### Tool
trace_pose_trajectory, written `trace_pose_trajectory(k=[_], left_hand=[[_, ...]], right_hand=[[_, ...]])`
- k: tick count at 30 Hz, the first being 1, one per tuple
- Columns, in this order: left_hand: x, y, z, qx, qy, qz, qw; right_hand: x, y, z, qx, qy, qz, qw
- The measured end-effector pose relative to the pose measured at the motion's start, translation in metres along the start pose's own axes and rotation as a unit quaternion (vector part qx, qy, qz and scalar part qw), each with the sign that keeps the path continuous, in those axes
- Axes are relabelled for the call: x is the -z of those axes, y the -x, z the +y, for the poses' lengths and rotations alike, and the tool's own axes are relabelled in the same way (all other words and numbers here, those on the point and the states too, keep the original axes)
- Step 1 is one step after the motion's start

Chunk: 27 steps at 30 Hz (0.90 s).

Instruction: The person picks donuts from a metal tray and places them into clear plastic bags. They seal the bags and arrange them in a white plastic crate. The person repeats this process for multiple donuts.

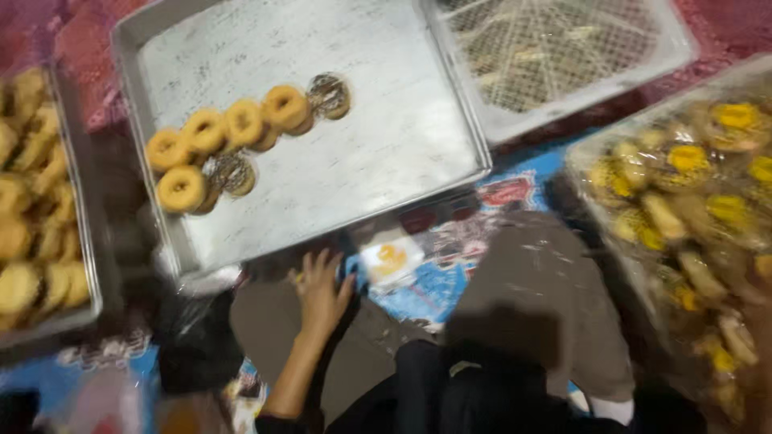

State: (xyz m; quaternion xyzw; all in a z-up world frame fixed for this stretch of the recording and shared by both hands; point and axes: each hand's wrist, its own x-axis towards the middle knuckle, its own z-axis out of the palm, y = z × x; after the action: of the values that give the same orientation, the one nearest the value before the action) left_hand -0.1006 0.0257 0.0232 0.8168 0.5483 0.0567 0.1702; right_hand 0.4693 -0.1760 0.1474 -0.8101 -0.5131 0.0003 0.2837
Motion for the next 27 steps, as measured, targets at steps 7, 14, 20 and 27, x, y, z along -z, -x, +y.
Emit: trace_pose_trajectory(k=[7, 14, 20, 27], left_hand=[[-0.07, -0.075, -0.005, 0.134, -0.058, -0.348, 0.926], [-0.09, -0.08, -0.018, 0.026, -0.046, -0.118, 0.992], [-0.087, -0.031, -0.011, 0.109, 0.206, 0.081, 0.969], [0.01, 0.013, -0.023, 0.332, 0.849, 0.119, 0.393]], right_hand=[[-0.342, 0.016, -0.238, 0.068, -0.067, -0.414, 0.905], [-0.415, 0.004, -0.272, 0.071, 0.004, -0.543, 0.837], [-0.331, 0.01, -0.289, 0.035, -0.245, -0.579, 0.777], [-0.26, -0.039, -0.339, 0.222, -0.248, -0.549, 0.766]])
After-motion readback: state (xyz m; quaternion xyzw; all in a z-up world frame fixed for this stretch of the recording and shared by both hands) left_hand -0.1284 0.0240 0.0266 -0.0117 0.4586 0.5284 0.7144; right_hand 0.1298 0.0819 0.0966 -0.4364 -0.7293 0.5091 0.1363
